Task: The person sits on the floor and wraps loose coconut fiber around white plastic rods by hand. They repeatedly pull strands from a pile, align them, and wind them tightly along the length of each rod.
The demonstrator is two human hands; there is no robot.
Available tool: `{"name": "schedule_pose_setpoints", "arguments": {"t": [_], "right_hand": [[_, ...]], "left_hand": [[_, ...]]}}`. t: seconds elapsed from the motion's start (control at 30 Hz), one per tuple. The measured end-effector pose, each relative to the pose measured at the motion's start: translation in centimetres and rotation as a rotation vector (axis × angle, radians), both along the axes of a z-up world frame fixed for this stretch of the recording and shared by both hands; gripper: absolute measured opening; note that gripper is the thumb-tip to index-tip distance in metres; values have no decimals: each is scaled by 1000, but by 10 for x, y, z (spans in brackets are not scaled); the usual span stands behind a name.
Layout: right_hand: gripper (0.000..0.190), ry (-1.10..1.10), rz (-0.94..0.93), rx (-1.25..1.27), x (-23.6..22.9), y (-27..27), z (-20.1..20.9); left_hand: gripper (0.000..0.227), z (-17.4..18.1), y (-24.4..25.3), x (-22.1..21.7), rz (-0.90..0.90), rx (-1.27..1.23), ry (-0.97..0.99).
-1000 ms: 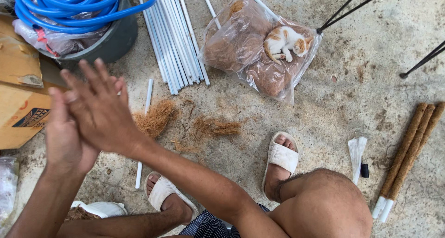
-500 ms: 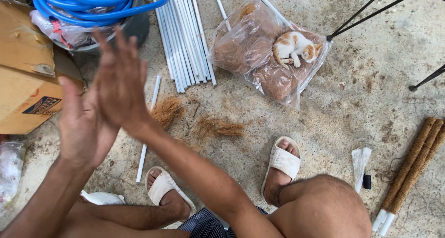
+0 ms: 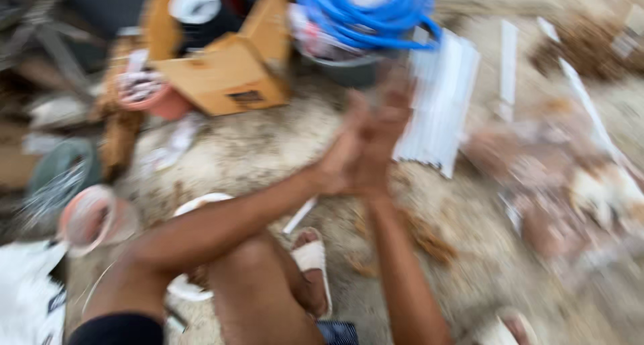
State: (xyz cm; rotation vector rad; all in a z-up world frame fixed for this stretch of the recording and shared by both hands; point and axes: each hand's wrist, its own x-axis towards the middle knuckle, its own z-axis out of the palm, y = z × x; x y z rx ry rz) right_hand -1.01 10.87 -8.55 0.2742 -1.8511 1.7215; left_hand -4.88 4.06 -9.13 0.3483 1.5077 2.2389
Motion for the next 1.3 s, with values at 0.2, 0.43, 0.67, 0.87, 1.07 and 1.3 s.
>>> {"name": "schedule_pose_setpoints", "arguments": {"t": [0.2, 0.43, 0.67, 0.87, 1.07, 1.3], "right_hand": [[70, -62, 30, -104, -26, 43, 17], [75, -75, 119, -68, -13, 25, 12], [62, 13, -42, 78, -56, 65, 7], [84, -71, 25, 68, -42, 27, -14], [89, -184, 109, -175, -57, 34, -10], [81, -75, 137, -126, -47, 24, -12]], "left_hand": [[90, -1, 55, -4, -107, -60, 5], [83, -7, 44, -27, 51, 174, 34], [92, -1, 49, -16, -122, -216, 130], [94, -1, 34, -21, -7, -296, 101], [94, -3, 35, -21, 14, -232, 65], [91, 0, 33, -17, 31, -216, 45]]}}
